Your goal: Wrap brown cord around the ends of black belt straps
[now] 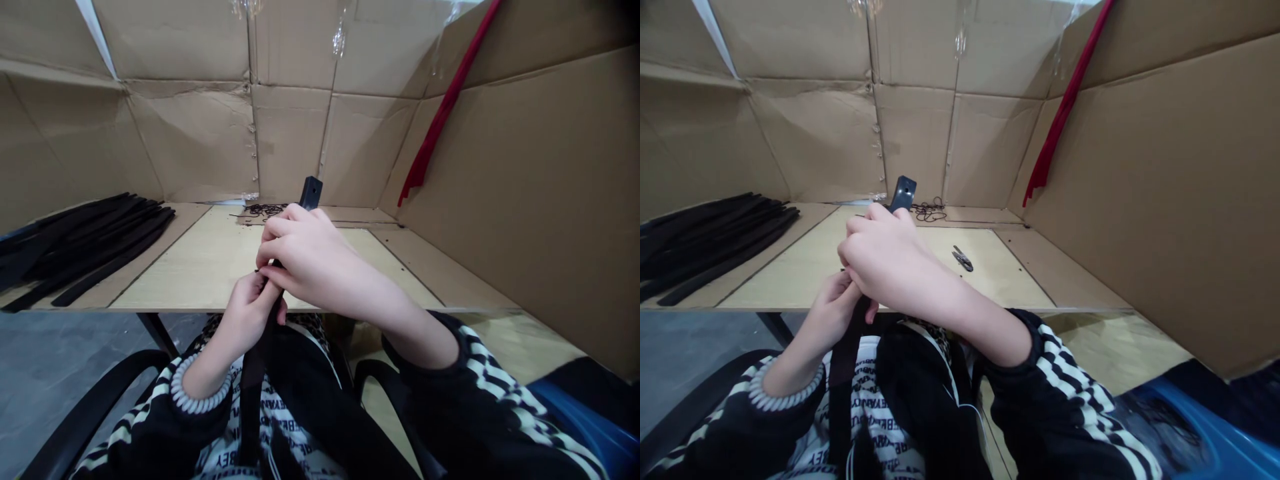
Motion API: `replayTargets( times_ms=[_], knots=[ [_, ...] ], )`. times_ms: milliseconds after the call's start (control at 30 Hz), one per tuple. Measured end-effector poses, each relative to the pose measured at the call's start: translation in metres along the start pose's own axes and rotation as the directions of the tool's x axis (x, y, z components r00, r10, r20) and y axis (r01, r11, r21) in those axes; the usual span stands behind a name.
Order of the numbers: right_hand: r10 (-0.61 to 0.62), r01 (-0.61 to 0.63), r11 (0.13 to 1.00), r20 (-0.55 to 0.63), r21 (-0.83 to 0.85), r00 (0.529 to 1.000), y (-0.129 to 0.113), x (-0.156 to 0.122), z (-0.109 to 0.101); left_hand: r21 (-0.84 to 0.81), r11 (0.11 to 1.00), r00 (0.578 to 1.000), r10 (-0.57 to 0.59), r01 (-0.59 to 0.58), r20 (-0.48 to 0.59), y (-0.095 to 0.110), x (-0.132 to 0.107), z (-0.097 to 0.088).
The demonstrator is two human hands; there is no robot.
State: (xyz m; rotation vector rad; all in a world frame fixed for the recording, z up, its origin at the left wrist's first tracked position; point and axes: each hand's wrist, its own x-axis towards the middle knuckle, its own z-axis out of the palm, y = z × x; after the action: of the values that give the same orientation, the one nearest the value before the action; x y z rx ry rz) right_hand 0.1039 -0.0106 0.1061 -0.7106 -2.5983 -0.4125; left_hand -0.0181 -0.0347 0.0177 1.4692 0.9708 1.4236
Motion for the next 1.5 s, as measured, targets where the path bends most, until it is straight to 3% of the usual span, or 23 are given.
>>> replayTargets(
  times_ms=[200,333,467,567,767,933,1100,1167,1233,1333,1500],
  knots=[
    [-0.072,0.065,0.996,-0.127,-0.058,0.989,-0.004,-0.01,0.005,-0.017,1.0,0.999,0.01,-0.01,-0.048,-0.003,0.0,-0.001],
    [-0.04,0.035,0.999,-0.258,-0.024,0.965,-0.006,-0.022,0.021,-0.061,0.998,0.994,0.028,-0.035,-0.109,-0.002,0.0,-0.002],
    [0.108,-0.034,0.984,-0.442,0.172,0.89,-0.005,-0.032,0.041,-0.114,0.991,0.983,0.053,-0.074,-0.173,-0.003,-0.002,-0.001],
    [0.151,-0.009,0.966,-0.539,0.257,0.829,-0.002,-0.036,0.051,-0.158,0.983,0.985,0.072,-0.098,-0.158,-0.008,-0.004,0.002],
    [0.116,0.059,0.972,-0.679,0.229,0.725,0.002,-0.038,0.053,-0.232,0.968,0.99,0.065,-0.093,-0.128,-0.011,-0.005,0.002],
    [0.096,0.023,0.987,-0.706,0.156,0.702,0.004,-0.042,0.055,-0.211,0.976,0.992,0.029,-0.056,-0.126,-0.004,-0.004,-0.002],
    [0.1,0.007,0.987,-0.658,0.158,0.746,0.02,-0.053,0.059,-0.169,0.983,0.986,0.044,-0.072,-0.161,-0.001,-0.004,-0.006],
    [0.239,-0.179,0.971,-0.553,0.161,0.798,0.04,-0.061,0.061,-0.106,0.992,0.98,0.045,-0.067,-0.193,0.0,-0.005,-0.007],
    [0.474,-0.473,0.876,-0.33,0.089,0.816,0.069,-0.07,0.065,-0.049,0.997,0.975,0.042,-0.054,-0.217,0.001,-0.007,-0.009],
    [0.624,-0.627,0.779,-0.112,0.011,0.773,0.118,-0.082,0.076,0.012,0.999,0.971,0.043,-0.041,-0.235,0.003,-0.008,-0.011],
    [0.721,-0.71,0.691,0.195,-0.132,0.665,0.176,-0.097,0.103,0.027,0.998,0.98,0.057,-0.053,-0.189,0.003,-0.007,-0.011]
  ],
)
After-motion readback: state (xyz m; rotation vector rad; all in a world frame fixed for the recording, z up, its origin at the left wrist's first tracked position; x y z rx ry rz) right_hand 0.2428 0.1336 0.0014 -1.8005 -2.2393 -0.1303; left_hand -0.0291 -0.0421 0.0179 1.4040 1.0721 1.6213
